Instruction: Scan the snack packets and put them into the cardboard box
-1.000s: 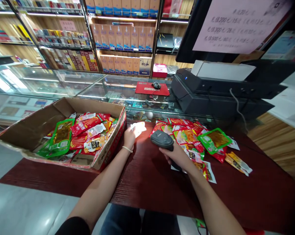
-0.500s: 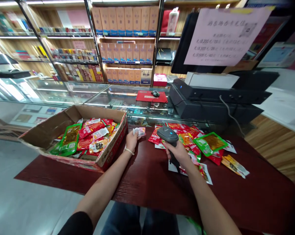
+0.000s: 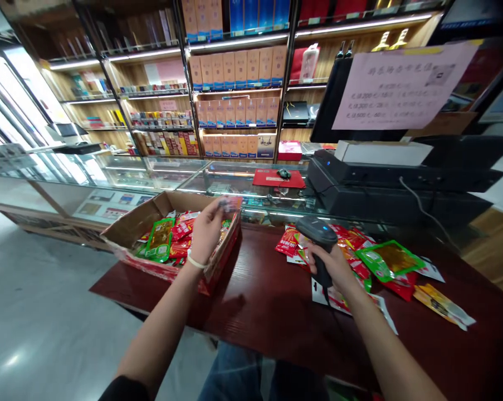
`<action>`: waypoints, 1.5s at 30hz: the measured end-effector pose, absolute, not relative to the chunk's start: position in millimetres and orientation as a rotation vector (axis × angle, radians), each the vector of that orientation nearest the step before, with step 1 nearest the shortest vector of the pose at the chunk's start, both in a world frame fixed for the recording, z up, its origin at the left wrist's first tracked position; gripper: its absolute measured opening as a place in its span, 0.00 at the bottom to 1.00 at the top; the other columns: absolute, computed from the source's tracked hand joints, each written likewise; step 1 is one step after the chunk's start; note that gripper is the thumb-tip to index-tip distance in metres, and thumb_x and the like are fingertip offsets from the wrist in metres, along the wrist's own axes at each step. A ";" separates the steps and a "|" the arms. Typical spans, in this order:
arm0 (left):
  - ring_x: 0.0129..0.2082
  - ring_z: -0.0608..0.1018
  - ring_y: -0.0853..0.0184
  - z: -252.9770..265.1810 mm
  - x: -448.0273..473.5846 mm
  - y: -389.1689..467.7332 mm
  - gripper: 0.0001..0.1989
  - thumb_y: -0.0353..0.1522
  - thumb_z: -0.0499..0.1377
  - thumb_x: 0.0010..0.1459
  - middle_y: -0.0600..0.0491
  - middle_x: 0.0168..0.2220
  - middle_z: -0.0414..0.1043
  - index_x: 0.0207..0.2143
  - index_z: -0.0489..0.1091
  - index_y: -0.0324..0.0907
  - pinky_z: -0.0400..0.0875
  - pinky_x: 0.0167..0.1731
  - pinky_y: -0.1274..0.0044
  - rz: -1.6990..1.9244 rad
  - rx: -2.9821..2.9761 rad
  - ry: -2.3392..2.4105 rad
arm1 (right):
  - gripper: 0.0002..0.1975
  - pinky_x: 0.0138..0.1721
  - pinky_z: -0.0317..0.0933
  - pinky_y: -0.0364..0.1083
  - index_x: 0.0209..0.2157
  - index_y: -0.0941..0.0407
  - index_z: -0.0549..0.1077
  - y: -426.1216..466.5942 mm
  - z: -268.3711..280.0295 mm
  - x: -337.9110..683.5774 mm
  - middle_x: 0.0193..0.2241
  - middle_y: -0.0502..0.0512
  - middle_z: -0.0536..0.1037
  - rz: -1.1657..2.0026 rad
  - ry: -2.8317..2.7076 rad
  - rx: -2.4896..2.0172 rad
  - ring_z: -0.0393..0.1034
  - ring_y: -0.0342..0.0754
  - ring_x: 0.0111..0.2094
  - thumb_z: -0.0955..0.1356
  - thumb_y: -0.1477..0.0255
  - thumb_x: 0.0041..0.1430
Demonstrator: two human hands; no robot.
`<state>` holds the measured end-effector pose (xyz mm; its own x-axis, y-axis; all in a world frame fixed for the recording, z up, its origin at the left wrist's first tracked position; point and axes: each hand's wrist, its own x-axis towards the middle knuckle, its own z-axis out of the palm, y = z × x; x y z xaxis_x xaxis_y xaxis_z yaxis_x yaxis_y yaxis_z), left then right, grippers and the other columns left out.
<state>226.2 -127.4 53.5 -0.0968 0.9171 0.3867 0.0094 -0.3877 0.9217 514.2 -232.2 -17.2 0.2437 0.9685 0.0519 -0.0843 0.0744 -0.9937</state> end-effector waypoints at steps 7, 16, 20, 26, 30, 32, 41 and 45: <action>0.59 0.72 0.56 34.9 156.3 -104.6 0.23 0.29 0.58 0.55 0.46 0.57 0.73 0.54 0.73 0.41 0.60 0.63 0.62 1.266 1.864 1.367 | 0.17 0.15 0.57 0.40 0.27 0.55 0.70 -234.4 -9.2 513.1 0.16 0.46 0.69 0.973 -1.007 -1.196 0.62 0.41 0.13 0.75 0.57 0.52; 0.48 0.78 0.58 41.0 210.9 -143.5 0.18 0.36 0.55 0.61 0.49 0.50 0.78 0.51 0.75 0.45 0.70 0.54 0.66 1.255 2.110 1.117 | 0.19 0.14 0.57 0.40 0.24 0.55 0.68 -268.7 1.2 528.7 0.15 0.45 0.69 0.875 -0.931 -1.336 0.61 0.40 0.12 0.75 0.56 0.50; 0.49 0.78 0.60 23.1 265.3 -164.9 0.18 0.33 0.54 0.61 0.51 0.49 0.78 0.51 0.75 0.47 0.70 0.54 0.69 1.168 2.178 0.869 | 0.20 0.13 0.56 0.40 0.22 0.54 0.67 -299.1 -7.2 544.7 0.14 0.46 0.68 0.832 -0.897 -1.389 0.61 0.40 0.12 0.74 0.56 0.51; 0.48 0.78 0.59 -34.1 370.2 -191.1 0.14 0.32 0.57 0.61 0.48 0.48 0.78 0.49 0.75 0.44 0.70 0.52 0.70 0.904 2.264 0.568 | 0.20 0.14 0.55 0.41 0.20 0.55 0.67 -354.6 -25.3 579.8 0.14 0.46 0.68 0.735 -0.864 -1.508 0.62 0.41 0.12 0.73 0.56 0.53; 0.46 0.77 0.58 -68.8 430.9 -209.4 0.13 0.33 0.58 0.62 0.46 0.44 0.77 0.47 0.75 0.42 0.71 0.50 0.68 0.754 2.361 0.441 | 0.20 0.17 0.56 0.41 0.21 0.55 0.68 -389.6 -34.0 601.2 0.13 0.47 0.68 0.650 -0.862 -1.586 0.61 0.41 0.13 0.72 0.57 0.57; 0.47 0.75 0.57 -80.5 454.0 -216.1 0.13 0.31 0.58 0.62 0.44 0.46 0.75 0.48 0.74 0.40 0.69 0.51 0.67 0.730 2.466 0.388 | 0.21 0.17 0.56 0.41 0.19 0.55 0.67 -403.0 -37.2 609.9 0.13 0.47 0.68 0.637 -0.836 -1.619 0.62 0.41 0.13 0.71 0.58 0.57; 0.48 0.73 0.53 -110.2 493.9 -228.1 0.17 0.28 0.52 0.64 0.38 0.46 0.74 0.53 0.71 0.34 0.68 0.50 0.63 0.548 2.906 0.533 | 0.21 0.18 0.56 0.41 0.18 0.56 0.68 -420.4 -59.4 631.9 0.13 0.48 0.69 0.648 -0.736 -1.617 0.63 0.42 0.13 0.72 0.57 0.56; 0.44 0.76 0.57 -107.4 487.5 -228.5 0.15 0.28 0.51 0.66 0.43 0.42 0.77 0.50 0.72 0.38 0.69 0.46 0.68 0.609 2.842 0.498 | 0.22 0.17 0.56 0.41 0.18 0.55 0.68 -412.1 -59.9 629.1 0.12 0.48 0.68 0.648 -0.745 -1.620 0.62 0.42 0.13 0.72 0.56 0.55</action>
